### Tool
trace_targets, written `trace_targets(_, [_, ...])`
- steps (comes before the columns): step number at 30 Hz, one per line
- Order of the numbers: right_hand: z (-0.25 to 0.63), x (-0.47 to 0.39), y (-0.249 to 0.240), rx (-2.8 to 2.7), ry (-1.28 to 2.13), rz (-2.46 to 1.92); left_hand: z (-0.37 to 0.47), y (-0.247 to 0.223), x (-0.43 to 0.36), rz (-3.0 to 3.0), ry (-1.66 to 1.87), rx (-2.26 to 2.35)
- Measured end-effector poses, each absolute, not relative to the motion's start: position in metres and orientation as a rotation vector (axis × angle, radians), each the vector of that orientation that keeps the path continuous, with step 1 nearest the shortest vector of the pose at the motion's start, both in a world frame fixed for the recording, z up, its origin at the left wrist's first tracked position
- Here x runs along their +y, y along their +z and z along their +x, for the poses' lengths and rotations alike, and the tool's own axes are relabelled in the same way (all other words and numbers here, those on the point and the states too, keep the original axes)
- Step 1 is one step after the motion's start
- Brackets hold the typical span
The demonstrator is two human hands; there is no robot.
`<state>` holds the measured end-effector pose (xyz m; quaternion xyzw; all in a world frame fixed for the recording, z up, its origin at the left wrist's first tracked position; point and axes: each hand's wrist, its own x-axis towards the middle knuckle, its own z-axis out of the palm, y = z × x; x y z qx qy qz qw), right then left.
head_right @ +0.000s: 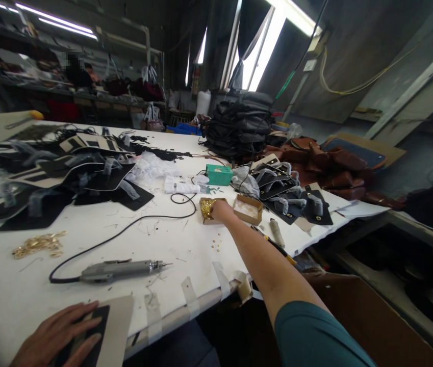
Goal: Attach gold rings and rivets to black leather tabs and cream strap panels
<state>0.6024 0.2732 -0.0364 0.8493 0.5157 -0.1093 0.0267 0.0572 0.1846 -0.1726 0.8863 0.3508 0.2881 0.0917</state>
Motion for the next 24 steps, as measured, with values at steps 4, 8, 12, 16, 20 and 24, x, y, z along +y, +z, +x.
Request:
trace_targets(4, [0.6, 0.267, -0.037, 1.671, -0.283, 2.694, 0.058, -0.171, 0.183, 2.619, 0.83, 1.064])
trace_targets(8, [0.594, 0.253, -0.027, 1.83, -0.18, 2.786, 0.058, -0.169, 0.183, 2.641, 0.827, 1.075])
trace_targets(12, [0.575, 0.224, -0.02, 2.081, -0.245, 2.733, 0.058, -0.169, 0.182, 2.641, 0.762, 1.1])
trace_targets(16, [0.556, 0.191, -0.032, 2.172, -0.436, 2.619, 0.058, -0.168, 0.181, 2.629, 0.738, 1.106])
trace_targets(20, [0.553, 0.179, -0.047, 2.048, -0.504, 2.65, 0.06, -0.166, 0.181, 2.62, 0.76, 1.127])
trace_targets(24, [0.56, 0.184, -0.05, 1.962, -0.454, 2.684, 0.061, -0.164, 0.18, 2.61, 0.74, 1.135])
